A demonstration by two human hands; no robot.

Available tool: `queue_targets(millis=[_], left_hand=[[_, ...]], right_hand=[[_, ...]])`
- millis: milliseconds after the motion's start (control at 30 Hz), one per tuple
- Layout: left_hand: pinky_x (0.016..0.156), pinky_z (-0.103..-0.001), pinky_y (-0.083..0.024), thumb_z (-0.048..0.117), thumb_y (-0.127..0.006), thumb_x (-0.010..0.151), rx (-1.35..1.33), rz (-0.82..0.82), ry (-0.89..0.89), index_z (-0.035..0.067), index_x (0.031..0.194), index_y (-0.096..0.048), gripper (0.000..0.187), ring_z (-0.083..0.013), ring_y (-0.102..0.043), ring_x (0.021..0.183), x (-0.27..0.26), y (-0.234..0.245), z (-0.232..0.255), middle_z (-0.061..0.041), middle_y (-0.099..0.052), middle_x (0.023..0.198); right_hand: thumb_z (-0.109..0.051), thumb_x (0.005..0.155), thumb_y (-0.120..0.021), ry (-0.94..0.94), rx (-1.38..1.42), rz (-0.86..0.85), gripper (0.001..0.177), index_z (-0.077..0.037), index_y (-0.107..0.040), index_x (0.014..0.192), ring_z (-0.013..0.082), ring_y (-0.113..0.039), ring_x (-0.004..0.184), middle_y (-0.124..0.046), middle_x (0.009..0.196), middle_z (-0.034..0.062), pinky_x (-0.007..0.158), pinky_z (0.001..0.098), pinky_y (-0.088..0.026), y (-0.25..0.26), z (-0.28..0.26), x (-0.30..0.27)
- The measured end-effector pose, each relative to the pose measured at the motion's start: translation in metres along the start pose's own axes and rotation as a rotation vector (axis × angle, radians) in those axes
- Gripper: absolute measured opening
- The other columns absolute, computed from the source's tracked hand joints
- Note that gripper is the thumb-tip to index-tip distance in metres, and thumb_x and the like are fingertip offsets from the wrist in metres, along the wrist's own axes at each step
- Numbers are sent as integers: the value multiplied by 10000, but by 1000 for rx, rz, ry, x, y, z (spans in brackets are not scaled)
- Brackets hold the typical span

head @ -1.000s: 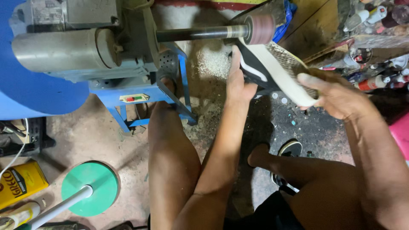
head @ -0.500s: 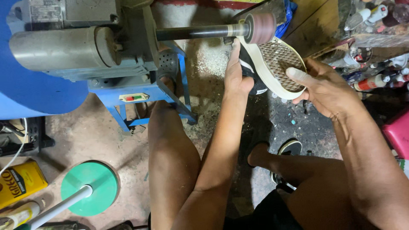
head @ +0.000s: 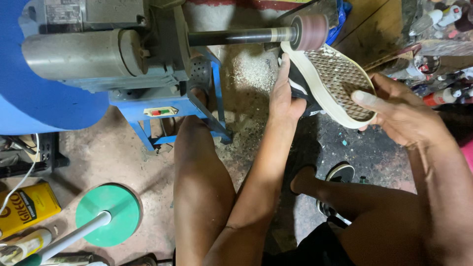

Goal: The person holds a black and white sneaker and presses the sole against a rotating grinding wheel to smooth or shape the bottom. The person repeatedly repositions the shoe to grind different areas of the sole.

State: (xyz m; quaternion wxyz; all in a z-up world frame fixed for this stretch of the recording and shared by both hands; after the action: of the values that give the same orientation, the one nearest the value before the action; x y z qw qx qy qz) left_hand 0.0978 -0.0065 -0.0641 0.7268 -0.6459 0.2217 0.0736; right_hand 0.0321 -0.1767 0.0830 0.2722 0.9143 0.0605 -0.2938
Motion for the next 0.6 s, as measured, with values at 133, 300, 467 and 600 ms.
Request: queue_targets(millis=[133, 300, 467, 600], left_hand=[[1023, -427, -490, 415, -643, 1029, -34, -12, -7, 113, 1362, -618, 450, -200, -633, 1158, -8, 0, -7, -21, -688, 1262], [1029, -426, -470, 396, -649, 995, -26, -38, -70, 172, 1437, -557, 504, -183, -598, 1207, -21, -6, -2, 12, -641, 1324], [1038, -466, -450, 378, -639, 953, 23, 108, -73, 219, 1454, -503, 542, -206, -565, 1249, -27, 8, -12, -4, -594, 1381], [1150, -436, -423, 441, -631, 1011, 52, -62, -128, 115, 1485, -503, 589, -224, -537, 1332, -24, 2, -8, -58, -586, 1430]], right_hand=[[-415, 918, -742, -32, -120, 7, 747, -192, -477, 1580, 159, -360, 555, -661, 947, 170, 447, 346, -306, 5, 4, -4], [-509, 850, -718, 55, -299, 66, 851, -110, -462, 1557, 321, -556, 1345, -663, 1333, 204, 1115, 566, -401, 5, -9, -2], [-576, 608, -885, 130, -666, 73, 1197, -110, -375, 1587, 396, -500, 1349, -507, 1490, 236, 1060, 616, -417, -6, -27, 7], [-592, 522, -874, 88, -515, 63, 1286, -156, -397, 1633, 446, -732, 1075, -617, 1456, 204, 852, 632, -601, 2, -24, 14]])
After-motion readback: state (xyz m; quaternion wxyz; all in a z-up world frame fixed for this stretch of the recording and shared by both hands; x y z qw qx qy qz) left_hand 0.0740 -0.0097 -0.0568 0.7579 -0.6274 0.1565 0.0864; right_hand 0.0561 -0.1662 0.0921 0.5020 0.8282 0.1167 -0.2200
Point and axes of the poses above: each hand's wrist, its own x-axis towards the middle knuckle, its own y-axis out of the back of the hand, z = x × y, the point moved 10 cm from there along x, towards the middle knuckle
